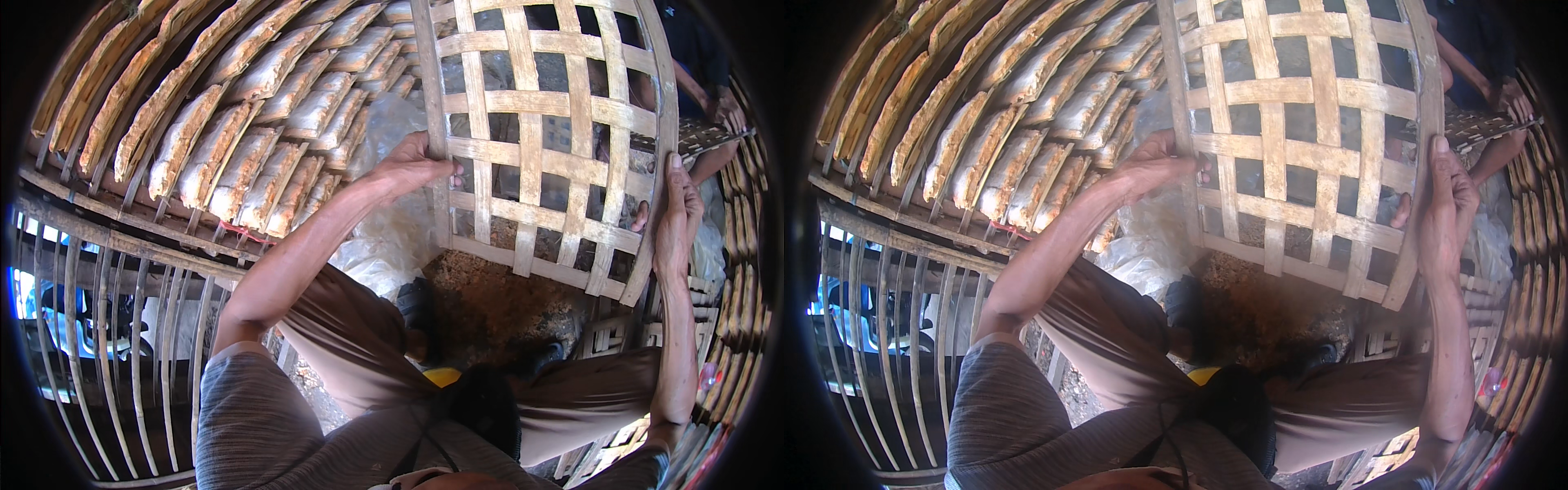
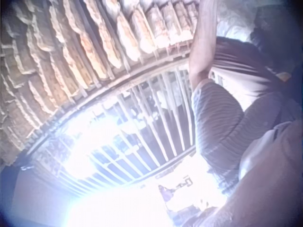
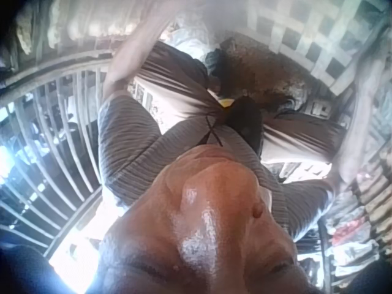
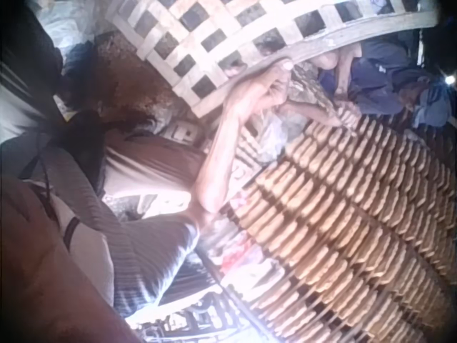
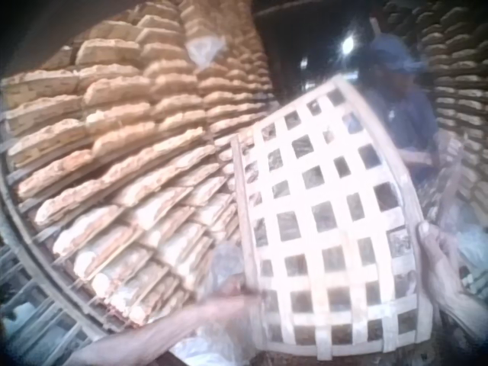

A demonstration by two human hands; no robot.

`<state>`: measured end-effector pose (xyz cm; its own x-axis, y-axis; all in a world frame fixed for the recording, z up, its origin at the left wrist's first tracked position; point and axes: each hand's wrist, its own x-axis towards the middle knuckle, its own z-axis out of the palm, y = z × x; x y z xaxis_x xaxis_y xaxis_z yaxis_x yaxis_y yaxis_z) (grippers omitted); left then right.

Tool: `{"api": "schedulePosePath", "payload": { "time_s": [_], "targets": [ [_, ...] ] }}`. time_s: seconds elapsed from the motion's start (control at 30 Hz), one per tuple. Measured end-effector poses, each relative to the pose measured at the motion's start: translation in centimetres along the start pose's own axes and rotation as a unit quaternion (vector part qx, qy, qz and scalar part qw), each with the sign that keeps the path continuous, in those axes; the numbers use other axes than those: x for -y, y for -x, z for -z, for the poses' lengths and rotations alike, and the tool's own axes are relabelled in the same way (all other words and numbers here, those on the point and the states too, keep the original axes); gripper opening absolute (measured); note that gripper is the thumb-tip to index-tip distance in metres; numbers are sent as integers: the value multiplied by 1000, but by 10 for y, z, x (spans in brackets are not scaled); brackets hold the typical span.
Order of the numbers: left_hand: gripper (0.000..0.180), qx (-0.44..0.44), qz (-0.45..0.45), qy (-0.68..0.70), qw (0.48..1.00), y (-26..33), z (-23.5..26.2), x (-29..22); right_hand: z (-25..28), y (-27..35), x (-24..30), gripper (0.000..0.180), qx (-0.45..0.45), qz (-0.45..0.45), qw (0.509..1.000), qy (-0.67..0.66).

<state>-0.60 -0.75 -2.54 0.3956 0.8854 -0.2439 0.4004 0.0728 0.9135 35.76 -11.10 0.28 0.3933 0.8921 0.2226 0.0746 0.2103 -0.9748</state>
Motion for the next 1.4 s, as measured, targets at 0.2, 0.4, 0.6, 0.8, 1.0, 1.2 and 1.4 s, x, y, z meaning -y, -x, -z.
{"api": "schedulePosePath", "payload": {
  "time_s": [0.2,0.4,0.6,0.8,1.0,1.2,1.4],
  "targets": [
    [34,9,-22,-28,999,-3,1,5,0,-2,-1,42,-7,-14,1000,-1],
    [33,1,52,44,998,-3,0,-3,-3,0,2,45,-2,-15,1000,-4],
    [28,77,87,127,985,0,12,-3,-2,-2,-1,46,-10,-14,1000,-6],
    [32,53,83,-6,995,-7,9,14,-7,1,3,45,-11,-18,1000,-8],
    [25,31,66,127,989,-7,9,16,-2,-2,-2,45,-24,-5,1000,-16],
    [20,63,148,-42,986,6,12,-16,1,-1,0,44,-7,4,1000,-27],
    [17,-8,123,-11,992,10,-2,-15,-3,-1,2,43,-21,2,1000,-15]
  ]
}}
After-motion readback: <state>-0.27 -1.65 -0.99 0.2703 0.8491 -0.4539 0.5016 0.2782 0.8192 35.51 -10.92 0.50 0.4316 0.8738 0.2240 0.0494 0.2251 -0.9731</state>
